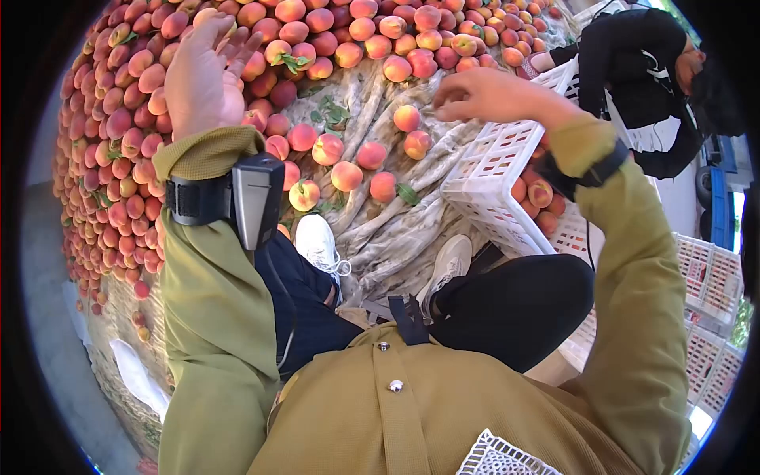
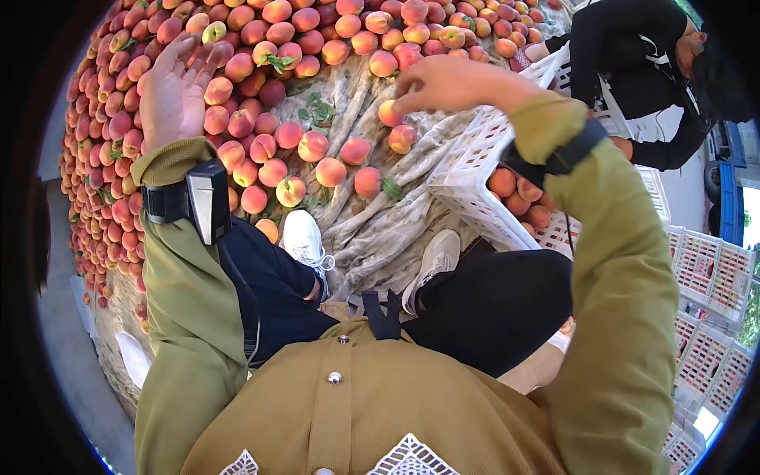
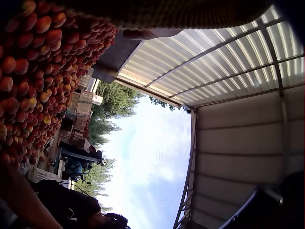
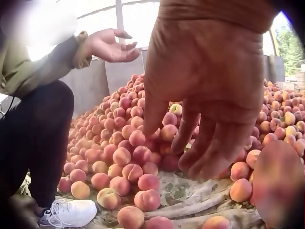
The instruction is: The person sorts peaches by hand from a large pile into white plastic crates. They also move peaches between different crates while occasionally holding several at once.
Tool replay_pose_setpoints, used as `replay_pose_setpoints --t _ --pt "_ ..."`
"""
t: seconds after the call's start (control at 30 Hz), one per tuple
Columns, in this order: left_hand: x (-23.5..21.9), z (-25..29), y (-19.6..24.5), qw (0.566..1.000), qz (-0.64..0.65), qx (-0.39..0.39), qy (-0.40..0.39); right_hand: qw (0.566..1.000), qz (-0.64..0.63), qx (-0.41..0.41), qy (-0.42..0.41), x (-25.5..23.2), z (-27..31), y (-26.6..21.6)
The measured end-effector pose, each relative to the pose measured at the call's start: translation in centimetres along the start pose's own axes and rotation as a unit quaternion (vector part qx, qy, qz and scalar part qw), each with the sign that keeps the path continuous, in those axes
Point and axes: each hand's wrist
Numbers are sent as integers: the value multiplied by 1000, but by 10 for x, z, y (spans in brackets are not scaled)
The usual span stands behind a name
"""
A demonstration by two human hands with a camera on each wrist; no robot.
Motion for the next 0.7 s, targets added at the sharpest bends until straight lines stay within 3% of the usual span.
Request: replay_pose_setpoints --t 0.03,0.1,0.23,0.3,0.37,0.43,0.47,0.5,0.57,0.6,0.63,0.7 --pt "-6 -5 -1 1000 1 1 5 1000 7 -1 -21 18 -34 -1" --pt "-17 -19 -4 999 20 -11 -28 988 120 -100 11 64 -101 16" --pt "-6 -1 1 1000 5 1 -10 985 143 45 90 180 -169 30" --pt "-15 -8 -6 999 -6 -5 -39 975 75 91 185 241 -188 48" --pt "-9 -4 -8 998 -22 -32 -47 959 3 76 271 258 -182 49" --pt "-12 -8 -13 996 -44 -44 -69 951 18 74 299 255 -184 55" --pt "-13 -8 -16 993 -65 -55 -87 924 -151 91 340 244 -189 59" --pt "-12 -7 -17 992 -65 -58 -87 867 -314 106 372 230 -193 60" --pt "-9 -4 -20 970 -213 -80 -89 799 -491 68 342 167 -175 34" --pt "-9 -5 -26 961 -232 -136 -65 784 -539 5 307 135 -154 12" --pt "-5 -2 -29 960 -233 -141 -67 764 -583 -59 271 106 -135 -7" --pt "4 5 -33 933 -224 -275 -59 673 -704 -212 80 64 -113 -17"
Point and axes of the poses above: each hand's wrist, its own z-axis away from the middle knuckle, its own x-axis out of the palm, y = z × x, and after that the axes turned 1 degree about -z, right-handed
